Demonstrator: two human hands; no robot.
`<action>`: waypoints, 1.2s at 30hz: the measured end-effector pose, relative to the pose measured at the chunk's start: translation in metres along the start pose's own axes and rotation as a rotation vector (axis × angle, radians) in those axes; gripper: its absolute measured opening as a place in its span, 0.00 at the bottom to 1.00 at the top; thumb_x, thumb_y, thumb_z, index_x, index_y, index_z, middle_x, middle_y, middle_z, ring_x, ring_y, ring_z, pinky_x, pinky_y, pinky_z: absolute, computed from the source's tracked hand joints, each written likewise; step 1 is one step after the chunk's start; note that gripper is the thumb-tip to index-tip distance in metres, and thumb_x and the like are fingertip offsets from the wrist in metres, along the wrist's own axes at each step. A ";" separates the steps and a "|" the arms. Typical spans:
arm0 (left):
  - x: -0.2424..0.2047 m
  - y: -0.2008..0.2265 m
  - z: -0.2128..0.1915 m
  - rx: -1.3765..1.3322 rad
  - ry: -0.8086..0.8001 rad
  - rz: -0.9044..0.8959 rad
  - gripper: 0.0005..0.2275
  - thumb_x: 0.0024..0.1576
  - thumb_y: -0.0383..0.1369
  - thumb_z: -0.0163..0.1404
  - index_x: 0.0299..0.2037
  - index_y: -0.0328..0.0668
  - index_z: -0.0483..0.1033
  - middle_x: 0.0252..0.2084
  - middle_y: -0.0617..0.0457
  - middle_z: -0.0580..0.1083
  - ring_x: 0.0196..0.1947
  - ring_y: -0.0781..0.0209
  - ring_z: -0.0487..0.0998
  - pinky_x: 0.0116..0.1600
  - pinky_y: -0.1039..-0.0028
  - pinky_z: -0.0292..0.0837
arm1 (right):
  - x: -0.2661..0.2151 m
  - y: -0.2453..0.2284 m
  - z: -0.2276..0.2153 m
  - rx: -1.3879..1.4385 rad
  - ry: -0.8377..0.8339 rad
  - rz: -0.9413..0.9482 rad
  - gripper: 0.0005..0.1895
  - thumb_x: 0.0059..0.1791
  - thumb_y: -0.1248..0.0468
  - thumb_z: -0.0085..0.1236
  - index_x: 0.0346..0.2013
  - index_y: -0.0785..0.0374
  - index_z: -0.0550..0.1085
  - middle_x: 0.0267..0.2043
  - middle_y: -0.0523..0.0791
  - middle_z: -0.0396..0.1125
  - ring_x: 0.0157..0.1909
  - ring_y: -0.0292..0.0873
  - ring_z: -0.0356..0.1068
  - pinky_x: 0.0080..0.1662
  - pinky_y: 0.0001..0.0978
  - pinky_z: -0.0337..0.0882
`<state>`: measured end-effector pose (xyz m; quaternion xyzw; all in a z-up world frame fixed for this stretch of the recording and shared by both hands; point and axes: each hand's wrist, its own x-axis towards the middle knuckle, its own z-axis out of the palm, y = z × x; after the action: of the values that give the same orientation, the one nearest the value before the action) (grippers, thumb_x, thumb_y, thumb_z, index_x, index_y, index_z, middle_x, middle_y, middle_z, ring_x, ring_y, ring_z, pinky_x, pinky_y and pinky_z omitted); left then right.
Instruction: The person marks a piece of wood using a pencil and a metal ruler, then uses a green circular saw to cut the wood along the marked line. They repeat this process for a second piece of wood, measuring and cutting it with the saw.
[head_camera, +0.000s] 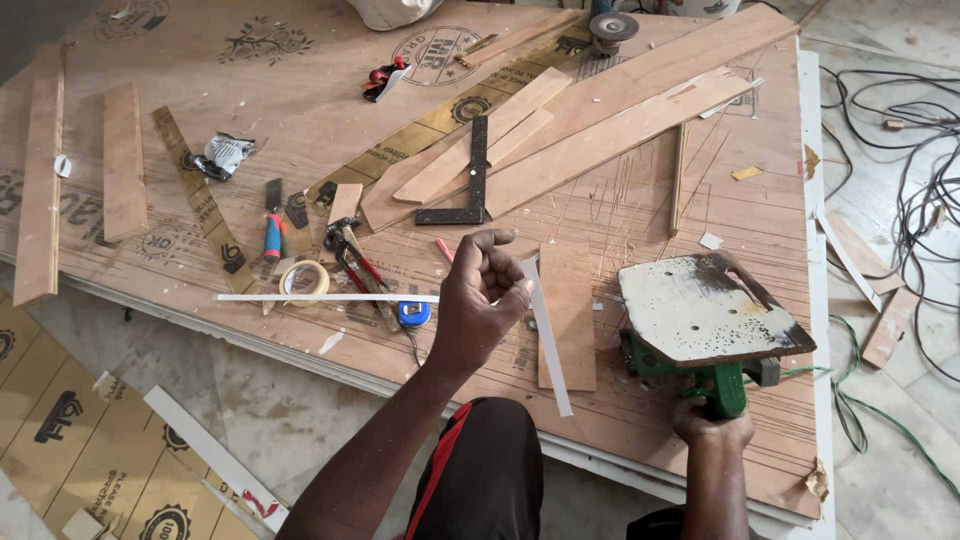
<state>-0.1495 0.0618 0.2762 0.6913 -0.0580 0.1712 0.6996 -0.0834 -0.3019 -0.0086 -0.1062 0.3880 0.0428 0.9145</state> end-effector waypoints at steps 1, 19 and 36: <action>-0.003 0.003 0.000 0.039 0.005 0.002 0.22 0.57 0.19 0.53 0.61 0.32 0.63 0.38 0.57 0.70 0.37 0.74 0.74 0.43 0.82 0.77 | -0.001 0.001 0.000 0.031 0.000 -0.002 0.23 0.58 0.50 0.36 0.46 0.53 0.80 0.39 0.41 0.78 0.34 0.36 0.75 0.27 0.19 0.69; -0.020 0.034 -0.002 0.193 -0.086 -0.085 0.24 0.54 0.23 0.56 0.60 0.32 0.60 0.34 0.53 0.74 0.33 0.71 0.78 0.40 0.80 0.79 | -0.033 0.012 0.010 -0.130 0.020 -0.071 0.25 0.57 0.49 0.32 0.51 0.51 0.78 0.42 0.40 0.75 0.35 0.35 0.74 0.28 0.20 0.65; -0.012 -0.029 -0.032 0.059 -0.005 -0.092 0.11 0.57 0.22 0.49 0.49 0.31 0.78 0.34 0.55 0.74 0.31 0.71 0.76 0.38 0.80 0.78 | 0.014 0.037 -0.062 -0.147 0.104 -0.116 0.19 0.56 0.44 0.48 0.28 0.50 0.66 0.20 0.39 0.62 0.22 0.36 0.62 0.25 0.28 0.66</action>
<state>-0.1564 0.0922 0.2433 0.7138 -0.0227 0.1389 0.6860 -0.1227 -0.2797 -0.0664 -0.1972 0.4241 0.0126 0.8838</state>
